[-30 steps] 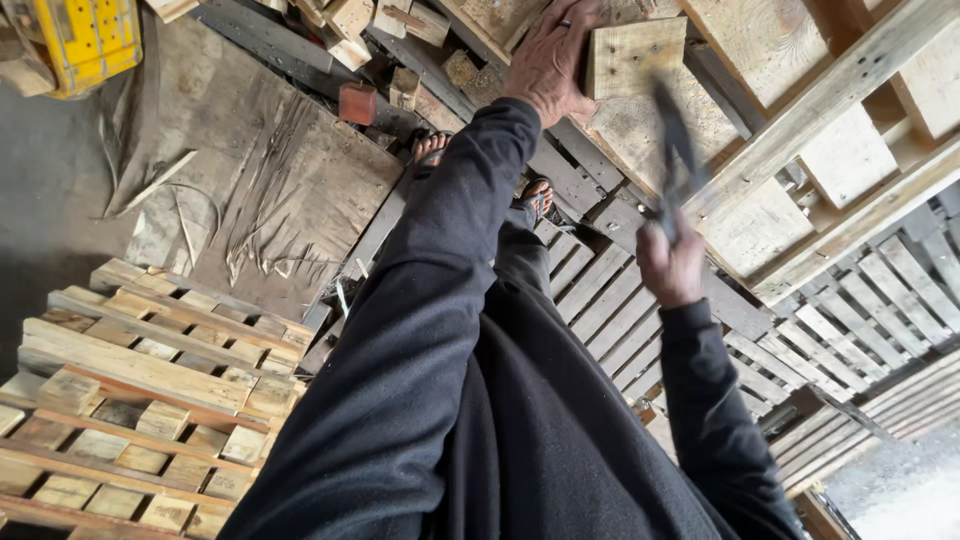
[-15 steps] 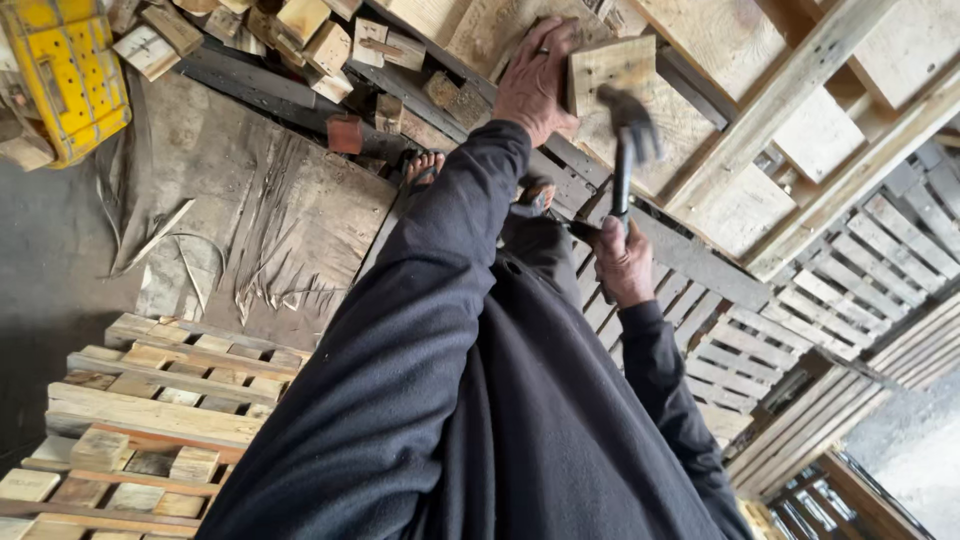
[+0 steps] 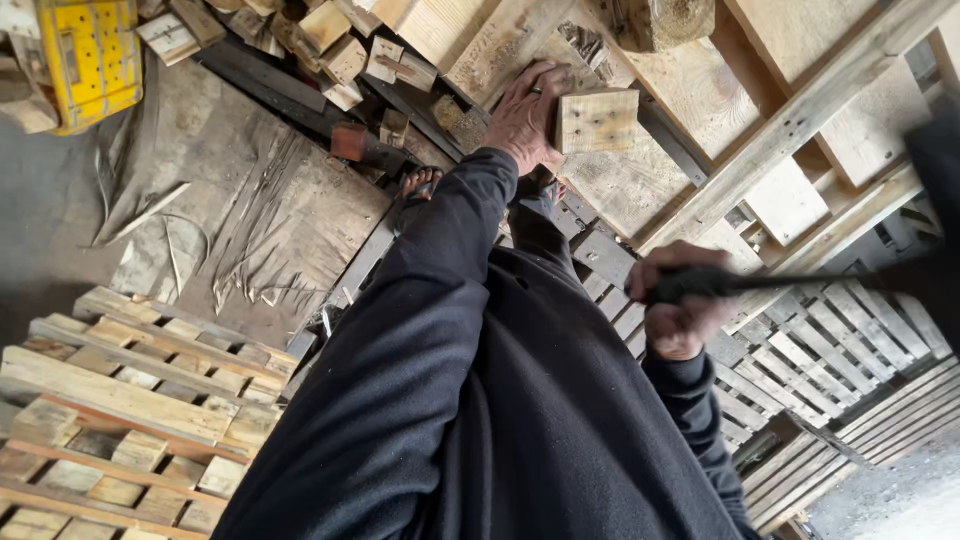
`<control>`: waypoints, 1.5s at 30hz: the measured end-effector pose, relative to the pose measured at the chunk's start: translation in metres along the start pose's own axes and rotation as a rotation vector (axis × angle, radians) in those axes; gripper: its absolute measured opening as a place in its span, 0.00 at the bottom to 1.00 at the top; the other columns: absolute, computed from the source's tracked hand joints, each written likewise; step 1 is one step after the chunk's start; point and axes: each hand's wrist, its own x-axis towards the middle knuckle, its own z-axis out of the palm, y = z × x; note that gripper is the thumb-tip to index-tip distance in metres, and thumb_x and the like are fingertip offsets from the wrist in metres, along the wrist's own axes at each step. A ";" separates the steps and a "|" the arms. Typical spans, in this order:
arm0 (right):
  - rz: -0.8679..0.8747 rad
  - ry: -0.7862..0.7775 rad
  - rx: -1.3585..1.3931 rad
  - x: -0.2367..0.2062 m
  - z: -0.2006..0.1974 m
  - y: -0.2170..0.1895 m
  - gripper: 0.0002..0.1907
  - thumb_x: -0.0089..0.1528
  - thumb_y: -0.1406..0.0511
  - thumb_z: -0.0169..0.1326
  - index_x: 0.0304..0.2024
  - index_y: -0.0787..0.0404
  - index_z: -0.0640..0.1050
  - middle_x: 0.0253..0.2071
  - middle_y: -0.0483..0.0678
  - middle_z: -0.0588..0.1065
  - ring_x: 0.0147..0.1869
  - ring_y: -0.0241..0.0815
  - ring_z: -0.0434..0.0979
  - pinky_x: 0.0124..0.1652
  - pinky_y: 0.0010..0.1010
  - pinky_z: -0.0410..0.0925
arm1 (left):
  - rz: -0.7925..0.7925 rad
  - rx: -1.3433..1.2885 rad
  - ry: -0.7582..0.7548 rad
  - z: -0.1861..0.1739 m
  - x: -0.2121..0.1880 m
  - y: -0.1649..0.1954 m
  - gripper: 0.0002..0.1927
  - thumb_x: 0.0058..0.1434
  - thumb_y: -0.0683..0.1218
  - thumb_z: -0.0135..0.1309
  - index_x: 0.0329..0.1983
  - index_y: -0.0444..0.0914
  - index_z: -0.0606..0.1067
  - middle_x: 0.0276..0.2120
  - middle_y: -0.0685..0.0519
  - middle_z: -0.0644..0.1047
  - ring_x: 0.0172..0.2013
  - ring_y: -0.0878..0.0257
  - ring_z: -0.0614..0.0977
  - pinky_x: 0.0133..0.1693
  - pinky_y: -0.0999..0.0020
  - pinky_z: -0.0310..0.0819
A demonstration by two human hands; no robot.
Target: The person assembles wooden pallets by placing small wooden blocks onto a pallet frame and securing them with nails using a hammer. The person repeatedly positions blocks, hammers nails, and adjusts the pieces to complete the assembly.
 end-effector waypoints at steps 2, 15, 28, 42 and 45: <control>-0.145 -0.148 -0.083 0.008 -0.003 0.004 0.16 0.71 0.55 0.54 0.47 0.60 0.71 0.29 0.46 0.72 0.28 0.34 0.72 0.24 0.29 0.69 | -0.016 -0.036 -0.005 0.003 0.001 -0.001 0.59 0.31 0.54 0.78 0.65 0.42 0.57 0.63 0.46 0.71 0.69 0.46 0.57 0.70 0.54 0.45; -0.004 -0.044 -0.127 -0.008 -0.021 -0.002 0.21 0.73 0.50 0.51 0.46 0.62 0.72 0.28 0.46 0.72 0.23 0.34 0.70 0.21 0.26 0.68 | -0.022 -0.088 -0.008 0.012 -0.006 -0.004 0.60 0.30 0.53 0.79 0.66 0.50 0.58 0.68 0.51 0.66 0.72 0.48 0.56 0.72 0.58 0.45; 0.458 0.076 -0.331 -0.037 -0.030 0.027 0.23 0.70 0.46 0.51 0.43 0.60 0.71 0.27 0.40 0.70 0.25 0.29 0.69 0.24 0.22 0.66 | 0.092 0.001 0.058 -0.008 0.000 0.013 0.48 0.45 0.54 0.75 0.65 0.41 0.62 0.60 0.47 0.74 0.65 0.50 0.69 0.72 0.57 0.44; 0.751 0.178 -0.320 -0.041 -0.081 0.043 0.22 0.68 0.48 0.51 0.41 0.60 0.74 0.22 0.41 0.70 0.20 0.30 0.68 0.19 0.25 0.64 | -0.250 -0.225 0.026 0.011 -0.016 0.059 0.51 0.43 0.56 0.79 0.64 0.36 0.62 0.50 0.46 0.78 0.50 0.53 0.80 0.63 0.54 0.68; 0.619 0.289 -0.353 -0.046 -0.121 0.044 0.22 0.68 0.45 0.49 0.39 0.57 0.71 0.22 0.41 0.70 0.19 0.31 0.68 0.17 0.27 0.65 | -0.188 -0.380 0.172 0.051 -0.010 0.093 0.49 0.41 0.51 0.78 0.61 0.33 0.63 0.51 0.43 0.75 0.50 0.54 0.80 0.55 0.59 0.80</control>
